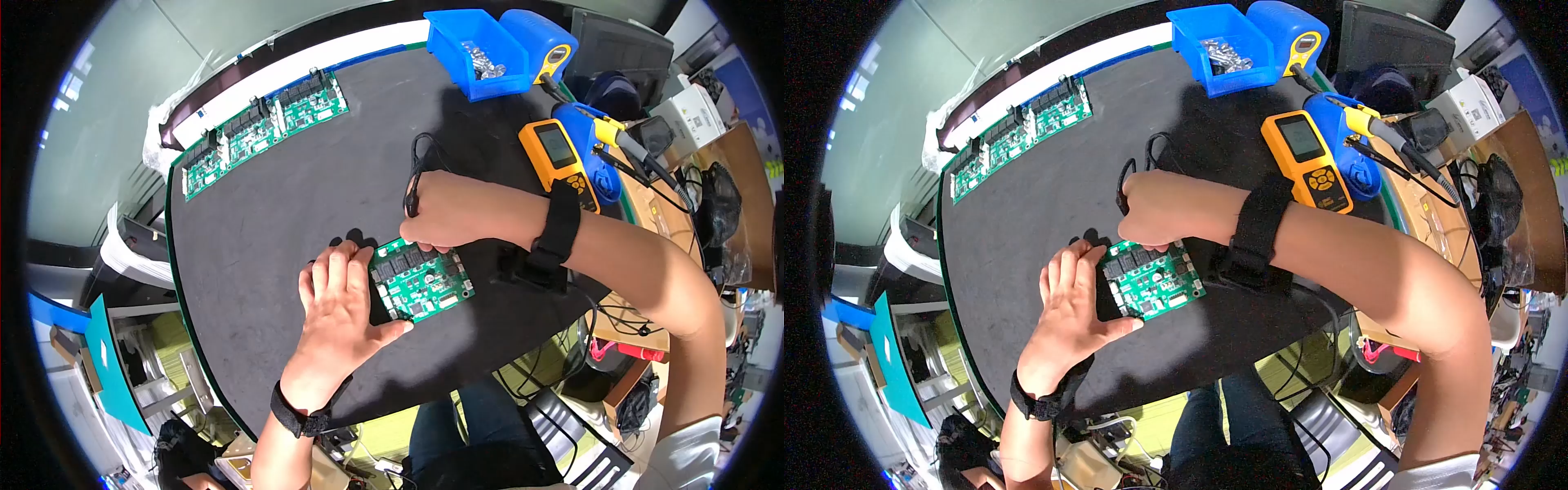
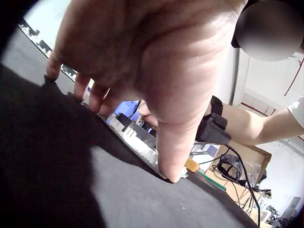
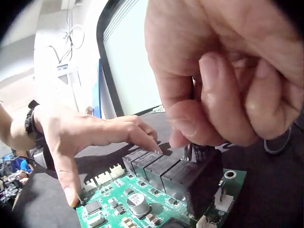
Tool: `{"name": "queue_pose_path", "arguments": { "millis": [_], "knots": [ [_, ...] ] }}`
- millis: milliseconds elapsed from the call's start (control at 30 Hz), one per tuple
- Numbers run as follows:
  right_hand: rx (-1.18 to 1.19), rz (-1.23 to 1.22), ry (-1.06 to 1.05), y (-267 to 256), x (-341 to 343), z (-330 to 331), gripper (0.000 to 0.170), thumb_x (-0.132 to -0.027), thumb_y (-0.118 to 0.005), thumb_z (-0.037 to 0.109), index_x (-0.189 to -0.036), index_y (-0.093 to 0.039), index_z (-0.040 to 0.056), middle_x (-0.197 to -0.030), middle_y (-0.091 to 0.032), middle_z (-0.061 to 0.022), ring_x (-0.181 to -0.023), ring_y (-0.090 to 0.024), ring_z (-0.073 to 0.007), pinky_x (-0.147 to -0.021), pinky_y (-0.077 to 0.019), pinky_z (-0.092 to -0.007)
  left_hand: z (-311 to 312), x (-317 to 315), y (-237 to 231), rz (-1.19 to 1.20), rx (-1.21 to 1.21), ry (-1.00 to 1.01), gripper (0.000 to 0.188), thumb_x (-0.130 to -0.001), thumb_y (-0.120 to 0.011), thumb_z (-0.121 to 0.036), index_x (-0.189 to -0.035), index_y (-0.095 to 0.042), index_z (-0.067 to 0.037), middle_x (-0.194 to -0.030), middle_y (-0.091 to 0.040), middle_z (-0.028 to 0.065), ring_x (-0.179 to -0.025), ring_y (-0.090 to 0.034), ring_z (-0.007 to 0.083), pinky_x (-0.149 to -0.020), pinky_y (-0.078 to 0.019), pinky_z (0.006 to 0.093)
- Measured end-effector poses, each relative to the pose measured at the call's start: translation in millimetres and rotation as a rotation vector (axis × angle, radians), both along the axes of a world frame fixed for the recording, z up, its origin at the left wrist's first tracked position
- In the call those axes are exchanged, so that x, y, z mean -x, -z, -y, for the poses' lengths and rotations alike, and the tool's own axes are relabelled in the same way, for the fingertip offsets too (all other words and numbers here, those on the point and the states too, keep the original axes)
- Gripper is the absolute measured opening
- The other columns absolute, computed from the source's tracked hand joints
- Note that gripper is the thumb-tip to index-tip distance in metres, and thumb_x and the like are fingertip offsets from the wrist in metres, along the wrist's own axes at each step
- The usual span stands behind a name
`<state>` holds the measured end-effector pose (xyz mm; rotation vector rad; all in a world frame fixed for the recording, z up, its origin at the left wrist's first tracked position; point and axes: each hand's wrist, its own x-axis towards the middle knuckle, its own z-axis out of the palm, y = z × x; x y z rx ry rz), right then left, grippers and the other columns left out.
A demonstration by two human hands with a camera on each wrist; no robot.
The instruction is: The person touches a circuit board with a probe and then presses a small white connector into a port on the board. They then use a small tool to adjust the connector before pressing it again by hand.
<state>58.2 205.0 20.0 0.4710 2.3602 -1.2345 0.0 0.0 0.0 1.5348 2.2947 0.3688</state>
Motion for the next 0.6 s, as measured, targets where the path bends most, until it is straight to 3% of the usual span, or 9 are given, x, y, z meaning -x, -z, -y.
{"name": "queue_pose_path", "arguments": {
  "millis": [100,267,433,600],
  "knots": [
    [0.024,-0.031,0.035,-5,-2,-3,0.026,-0.074,-0.052,0.018,-0.062,-0.065,-0.0008,-0.052,-0.061,-0.0101,-0.048,-0.059,-0.0194,-0.051,-0.0464,-0.0315,-1,1,-2,0.001,-0.028,-0.004,0.094,-0.059,-0.084,-0.032,-0.133,-0.037,0.001,-0.134,-0.037,0.0161,-0.129,-0.031,0.0333,-0.106,-0.0216,0.0503],
    [0.083,-0.168,0.020,-28,-12,-19,0.028,-0.075,-0.054,0.021,-0.059,-0.063,-0.0008,-0.049,-0.057,-0.0068,-0.045,-0.055,-0.0141,-0.047,-0.0417,-0.0277,0,-2,1,0.026,-0.038,-0.014,0.092,-0.060,-0.084,-0.031,-0.133,-0.037,0.002,-0.134,-0.037,0.0174,-0.130,-0.030,0.0345,-0.107,-0.0227,0.0491],
    [0.060,-0.074,0.053,-25,-34,-28,0.028,-0.075,-0.055,0.022,-0.059,-0.062,0.0003,-0.049,-0.056,-0.0054,-0.045,-0.053,-0.0131,-0.046,-0.0387,-0.0264,1,-3,5,-0.009,-0.076,0.011,0.093,-0.059,-0.084,-0.033,-0.133,-0.037,0.001,-0.132,-0.037,0.0198,-0.125,-0.035,0.0382,-0.106,-0.0304,0.0452],
    [0.037,-0.045,0.069,-5,-42,-27,0.027,-0.075,-0.055,0.021,-0.060,-0.062,0.0000,-0.051,-0.057,-0.0057,-0.048,-0.057,-0.0133,-0.049,-0.0421,-0.0267,2,-4,4,-0.004,-0.090,-0.003,0.094,-0.058,-0.084,-0.033,-0.132,-0.038,0.001,-0.131,-0.039,0.0186,-0.123,-0.037,0.0373,-0.105,-0.0338,0.0435]
  ]
}}
